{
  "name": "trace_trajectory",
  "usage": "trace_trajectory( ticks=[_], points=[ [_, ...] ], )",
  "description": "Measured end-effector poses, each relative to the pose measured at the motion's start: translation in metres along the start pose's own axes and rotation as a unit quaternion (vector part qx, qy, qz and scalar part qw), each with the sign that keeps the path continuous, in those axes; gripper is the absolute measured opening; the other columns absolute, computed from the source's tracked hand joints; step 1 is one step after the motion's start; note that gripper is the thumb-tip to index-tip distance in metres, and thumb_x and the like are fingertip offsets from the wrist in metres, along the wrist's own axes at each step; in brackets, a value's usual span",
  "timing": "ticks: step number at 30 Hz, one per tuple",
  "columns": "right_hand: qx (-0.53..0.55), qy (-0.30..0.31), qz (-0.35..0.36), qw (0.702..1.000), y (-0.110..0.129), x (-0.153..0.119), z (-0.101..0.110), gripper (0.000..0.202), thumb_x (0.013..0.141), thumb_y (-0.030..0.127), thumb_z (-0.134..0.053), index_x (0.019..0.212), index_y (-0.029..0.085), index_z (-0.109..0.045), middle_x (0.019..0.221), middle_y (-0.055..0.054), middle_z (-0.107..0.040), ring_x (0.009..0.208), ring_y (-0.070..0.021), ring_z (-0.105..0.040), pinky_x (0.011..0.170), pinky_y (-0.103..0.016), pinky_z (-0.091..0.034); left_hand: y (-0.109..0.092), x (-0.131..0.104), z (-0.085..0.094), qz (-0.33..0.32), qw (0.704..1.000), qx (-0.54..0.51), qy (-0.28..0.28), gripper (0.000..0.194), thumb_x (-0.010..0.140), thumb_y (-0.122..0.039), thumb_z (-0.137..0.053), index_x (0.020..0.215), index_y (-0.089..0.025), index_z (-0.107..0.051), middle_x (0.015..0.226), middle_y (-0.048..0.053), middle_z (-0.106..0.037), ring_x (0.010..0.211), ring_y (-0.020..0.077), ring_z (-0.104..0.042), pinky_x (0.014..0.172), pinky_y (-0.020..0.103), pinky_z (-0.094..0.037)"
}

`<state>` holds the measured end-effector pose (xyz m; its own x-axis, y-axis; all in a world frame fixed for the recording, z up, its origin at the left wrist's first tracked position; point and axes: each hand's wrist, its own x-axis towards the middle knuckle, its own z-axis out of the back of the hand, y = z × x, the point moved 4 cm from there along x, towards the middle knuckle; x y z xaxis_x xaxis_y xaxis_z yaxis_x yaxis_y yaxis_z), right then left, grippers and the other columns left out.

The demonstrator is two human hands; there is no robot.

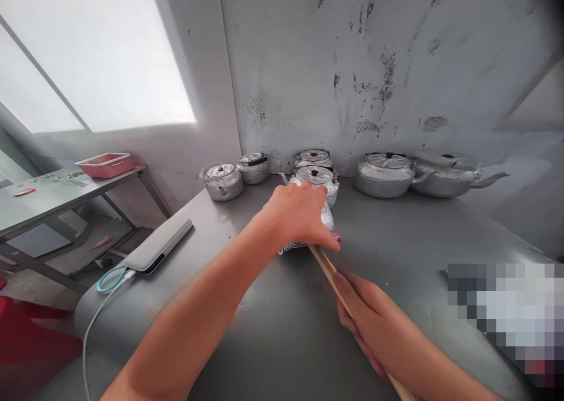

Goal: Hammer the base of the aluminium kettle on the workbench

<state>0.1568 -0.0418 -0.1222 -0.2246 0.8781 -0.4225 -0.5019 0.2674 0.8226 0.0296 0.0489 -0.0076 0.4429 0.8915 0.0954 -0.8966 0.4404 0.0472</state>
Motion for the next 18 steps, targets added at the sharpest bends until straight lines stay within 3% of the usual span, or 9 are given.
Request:
trace_trajectory(
  ticks=[18],
  points=[
    [0.008,0.006,-0.013,1.0,-0.001,-0.0016,-0.0006,0.039,0.103,0.051,-0.02,0.102,0.023,-0.046,0.058,0.012,-0.035,0.029,-0.0051,-0.028,0.028,-0.018,-0.029,0.0009,0.001,0.0,0.001,1.0,0.0,-0.014,0.086,0.062,-0.078,-0.062,0.125,-0.021,-0.057,0.108,0.01,-0.063,0.092,0.0289,-0.062,0.072,0.038,-0.05]
  ],
)
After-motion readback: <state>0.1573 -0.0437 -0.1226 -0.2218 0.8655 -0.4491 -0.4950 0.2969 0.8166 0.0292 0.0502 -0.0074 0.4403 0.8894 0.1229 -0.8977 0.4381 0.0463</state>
